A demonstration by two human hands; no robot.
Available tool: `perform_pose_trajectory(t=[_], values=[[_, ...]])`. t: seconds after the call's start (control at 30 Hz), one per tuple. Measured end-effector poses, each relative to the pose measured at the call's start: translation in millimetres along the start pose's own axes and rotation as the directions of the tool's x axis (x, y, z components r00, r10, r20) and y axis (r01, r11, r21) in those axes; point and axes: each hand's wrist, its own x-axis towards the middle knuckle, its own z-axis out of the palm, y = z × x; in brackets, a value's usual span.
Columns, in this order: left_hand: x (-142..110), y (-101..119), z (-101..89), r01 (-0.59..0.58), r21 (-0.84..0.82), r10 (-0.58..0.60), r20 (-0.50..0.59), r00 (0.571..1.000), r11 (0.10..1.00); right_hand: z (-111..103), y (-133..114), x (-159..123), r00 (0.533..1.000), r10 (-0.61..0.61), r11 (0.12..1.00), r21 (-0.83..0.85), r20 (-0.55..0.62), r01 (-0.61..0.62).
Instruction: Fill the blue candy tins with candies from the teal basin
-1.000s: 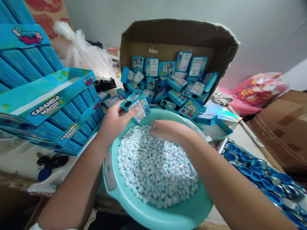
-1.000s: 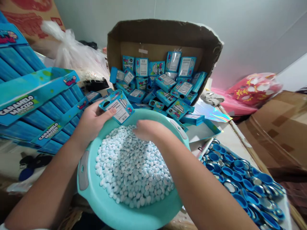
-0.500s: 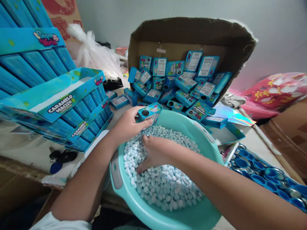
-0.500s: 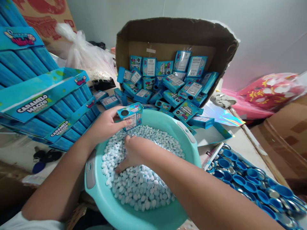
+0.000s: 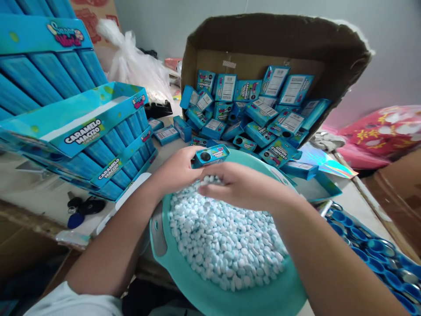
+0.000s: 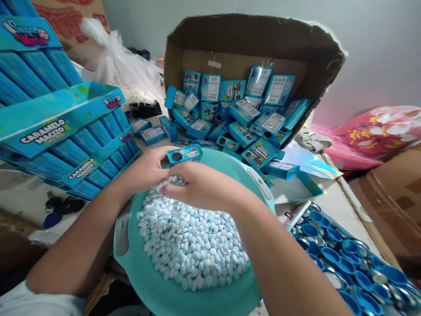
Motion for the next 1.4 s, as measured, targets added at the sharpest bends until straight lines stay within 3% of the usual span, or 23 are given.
perform_pose_trajectory(t=[0.07, 0.17, 0.27, 0.33, 0.4, 0.6, 0.87, 1.13, 1.4], values=[[-0.4, -0.1, -0.6, -0.005, 0.028, 0.005, 0.029, 1.000, 1.000, -6.5, -1.7, -2.7, 0.998, -0.001, 0.976, 0.219, -0.069, 0.016], [-2.7, 4.3, -1.1, -0.007, 0.076, 0.001, 0.073, 0.997, 0.997, -6.3, -2.1, 0.3, 0.967, -0.025, 0.855, 0.496, -0.253, 0.152], [-6.2, 9.4, -1.3, -0.055, 0.083, 0.030, 0.284, 0.958, 0.995, 1.2, -0.3, 9.6, 0.881, 0.028, 0.735, 0.607, -0.473, 0.302], [-7.7, 10.2, -0.9, -0.119, 0.101, 0.066, 0.418, 0.906, 0.988, 7.4, 1.9, 16.4, 0.843, 0.102, 0.706, 0.635, -0.528, 0.313], [-7.9, 8.1, 0.0, -0.148, 0.142, 0.068, 0.459, 0.886, 0.979, 13.6, 4.6, 22.0, 0.838, 0.156, 0.689, 0.665, -0.523, 0.287], [-6.7, -0.3, 3.4, -0.141, 0.212, 0.038, 0.428, 0.903, 0.967, 26.0, 7.4, 28.9, 0.846, 0.155, 0.656, 0.694, -0.509, 0.297], [-8.1, -3.7, 2.9, -0.111, 0.220, 0.015, 0.398, 0.917, 0.969, 19.8, 3.3, 24.7, 0.834, 0.159, 0.699, 0.657, -0.528, 0.282], [-8.8, -2.9, 3.4, -0.137, 0.238, 0.024, 0.422, 0.906, 0.962, 19.7, 4.0, 23.0, 0.842, 0.183, 0.654, 0.702, -0.508, 0.282], [-8.8, -2.0, 4.2, -0.118, 0.192, 0.029, 0.414, 0.910, 0.974, 19.4, 5.9, 22.1, 0.849, 0.156, 0.668, 0.687, -0.505, 0.286]])
